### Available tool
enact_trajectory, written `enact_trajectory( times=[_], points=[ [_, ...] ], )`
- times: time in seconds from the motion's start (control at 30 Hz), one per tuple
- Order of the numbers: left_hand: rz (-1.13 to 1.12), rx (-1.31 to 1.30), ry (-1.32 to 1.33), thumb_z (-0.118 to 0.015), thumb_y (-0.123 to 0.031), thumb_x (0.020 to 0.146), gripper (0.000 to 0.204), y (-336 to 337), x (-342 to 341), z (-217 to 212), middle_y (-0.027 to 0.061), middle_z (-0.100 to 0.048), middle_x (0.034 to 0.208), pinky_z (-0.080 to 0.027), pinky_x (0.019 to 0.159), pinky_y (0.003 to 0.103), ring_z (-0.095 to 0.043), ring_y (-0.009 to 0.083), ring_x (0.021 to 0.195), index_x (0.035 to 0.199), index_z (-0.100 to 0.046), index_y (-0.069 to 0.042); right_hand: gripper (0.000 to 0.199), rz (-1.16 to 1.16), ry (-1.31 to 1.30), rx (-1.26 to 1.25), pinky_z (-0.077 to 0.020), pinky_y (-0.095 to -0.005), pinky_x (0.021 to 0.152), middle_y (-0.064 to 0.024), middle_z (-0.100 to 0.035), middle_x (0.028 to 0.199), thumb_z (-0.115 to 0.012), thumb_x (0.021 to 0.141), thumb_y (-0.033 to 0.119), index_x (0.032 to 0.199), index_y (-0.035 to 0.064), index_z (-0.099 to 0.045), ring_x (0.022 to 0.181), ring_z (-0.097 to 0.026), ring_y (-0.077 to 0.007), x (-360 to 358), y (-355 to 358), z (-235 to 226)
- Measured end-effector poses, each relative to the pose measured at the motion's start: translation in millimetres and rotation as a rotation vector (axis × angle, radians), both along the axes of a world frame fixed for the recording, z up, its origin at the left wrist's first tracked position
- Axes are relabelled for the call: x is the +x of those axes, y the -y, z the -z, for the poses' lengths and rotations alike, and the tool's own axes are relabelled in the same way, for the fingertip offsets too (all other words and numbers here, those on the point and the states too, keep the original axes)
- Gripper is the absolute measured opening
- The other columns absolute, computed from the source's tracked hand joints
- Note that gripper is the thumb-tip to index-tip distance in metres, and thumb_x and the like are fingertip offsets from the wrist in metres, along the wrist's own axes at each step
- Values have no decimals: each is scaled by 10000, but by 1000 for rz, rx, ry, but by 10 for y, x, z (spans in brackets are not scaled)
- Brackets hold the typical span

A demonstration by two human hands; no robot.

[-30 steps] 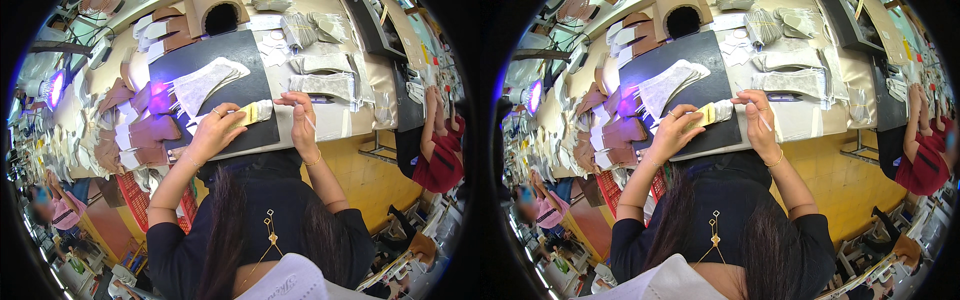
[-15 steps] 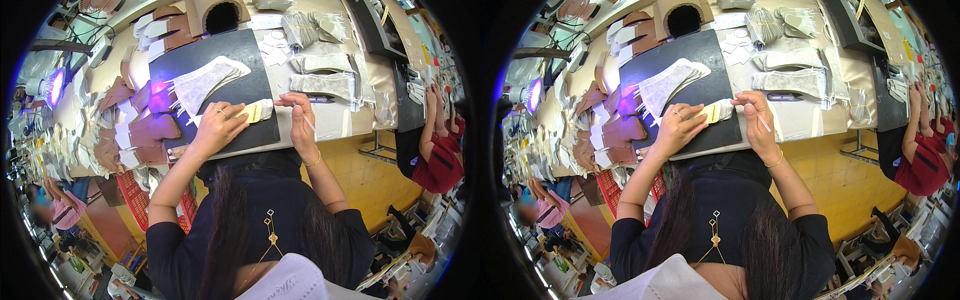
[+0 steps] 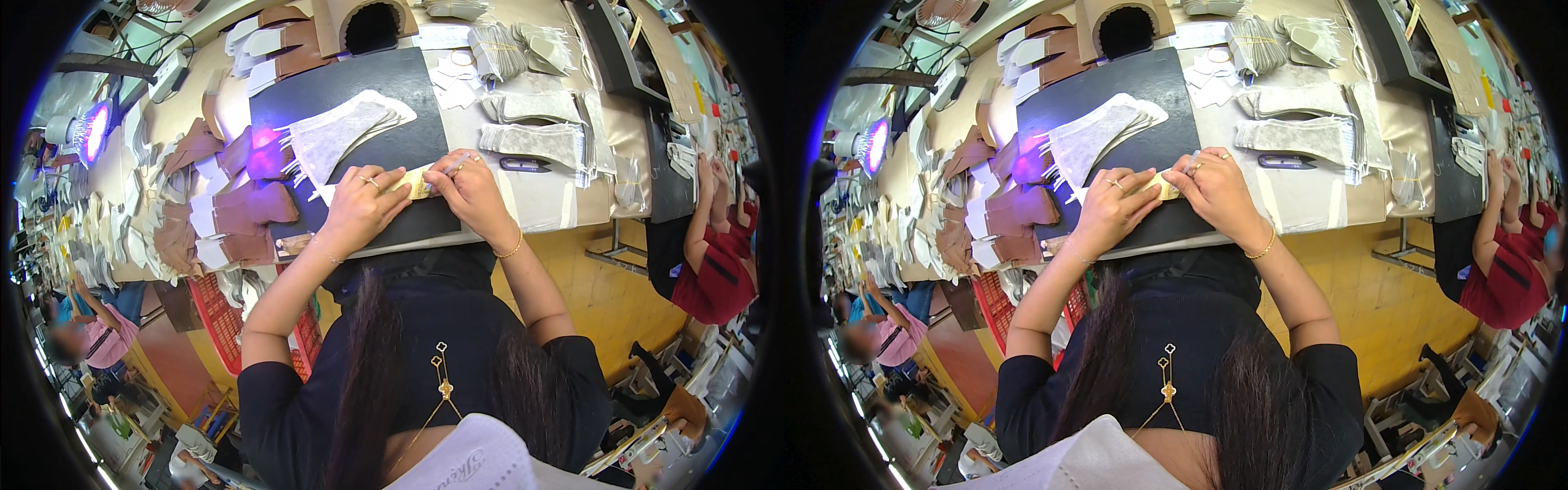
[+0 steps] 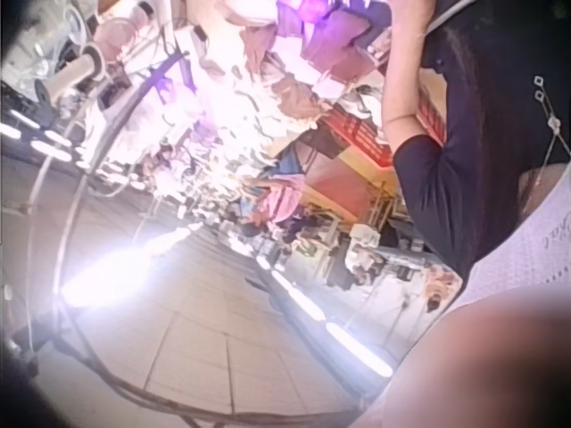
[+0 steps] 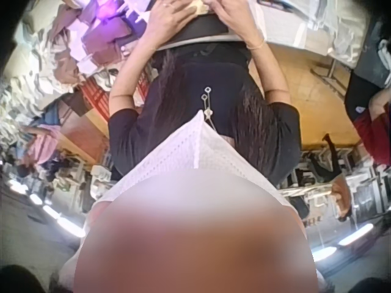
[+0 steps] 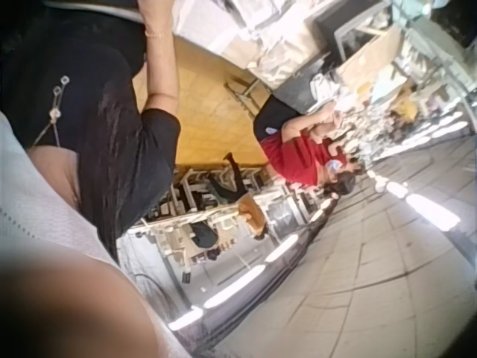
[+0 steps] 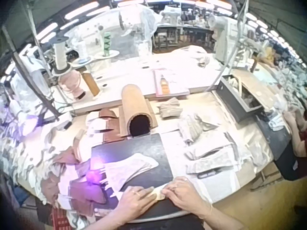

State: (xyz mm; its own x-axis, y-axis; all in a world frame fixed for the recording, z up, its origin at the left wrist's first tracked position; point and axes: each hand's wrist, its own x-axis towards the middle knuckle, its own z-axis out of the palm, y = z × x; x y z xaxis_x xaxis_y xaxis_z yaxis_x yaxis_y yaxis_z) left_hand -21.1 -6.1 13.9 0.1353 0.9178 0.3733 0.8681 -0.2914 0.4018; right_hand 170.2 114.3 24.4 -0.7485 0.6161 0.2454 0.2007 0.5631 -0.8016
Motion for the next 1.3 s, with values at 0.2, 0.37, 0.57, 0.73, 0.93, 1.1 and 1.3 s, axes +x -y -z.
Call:
enact_trajectory(
  times=[0.2,0.37,0.57,0.73,0.93,1.1,1.3],
  points=[
    [0,7,-8,-818,-180,789,209,-1,13,2,34,-724,1150,-494,796,375,-643,232,950,982,-773,-115,203,-31,-29,200,-430,-384,865,-44,-658,768,-685,945,208,808,59,-675,771,-621,-242,-121,-10,76],
    [12,17,-7,-819,-181,785,220,-1,-15,11,37,-724,1136,-495,798,371,-641,232,952,986,-769,-108,152,134,-17,307,-426,-399,908,-61,-670,818,-686,949,177,871,46,-692,812,-625,-252,-124,-176,6],
    [-9,-62,256,-827,-179,781,239,-15,-104,53,44,-719,1101,-509,836,368,-657,242,964,994,-752,-99,226,260,-170,-4,-482,-370,832,-104,-673,901,-589,1039,216,988,17,-684,867,-644,-262,33,-105,-22],
    [-26,-62,413,-855,-115,748,282,13,-119,82,72,-698,1092,-527,849,368,-665,256,966,1002,-736,-77,230,214,-275,-136,-515,-357,825,-130,-658,1012,-525,1071,201,1080,8,-649,932,-649,-262,83,102,103],
    [-59,-76,539,-866,-59,742,320,53,-129,3,109,-673,1098,-557,837,358,-674,263,977,1029,-724,-53,227,112,-251,-1,-501,-396,945,-132,-654,1115,-500,1078,211,1175,40,-613,1053,-612,-306,58,246,266],
    [-119,115,317,-872,-66,740,348,104,-305,-442,126,-659,1117,-581,805,357,-681,259,973,1053,-720,-51,227,112,-197,269,-496,-463,952,-123,-632,1074,-663,941,106,1161,70,-623,985,-628,-333,35,238,354],
    [-356,326,54,-863,-40,742,335,115,-726,-988,126,-672,1110,-584,766,369,-696,269,932,1046,-723,-49,261,97,-179,319,-465,-439,976,-85,-657,1091,-671,936,122,1189,92,-615,1005,-635,-282,48,260,378]
  ],
)
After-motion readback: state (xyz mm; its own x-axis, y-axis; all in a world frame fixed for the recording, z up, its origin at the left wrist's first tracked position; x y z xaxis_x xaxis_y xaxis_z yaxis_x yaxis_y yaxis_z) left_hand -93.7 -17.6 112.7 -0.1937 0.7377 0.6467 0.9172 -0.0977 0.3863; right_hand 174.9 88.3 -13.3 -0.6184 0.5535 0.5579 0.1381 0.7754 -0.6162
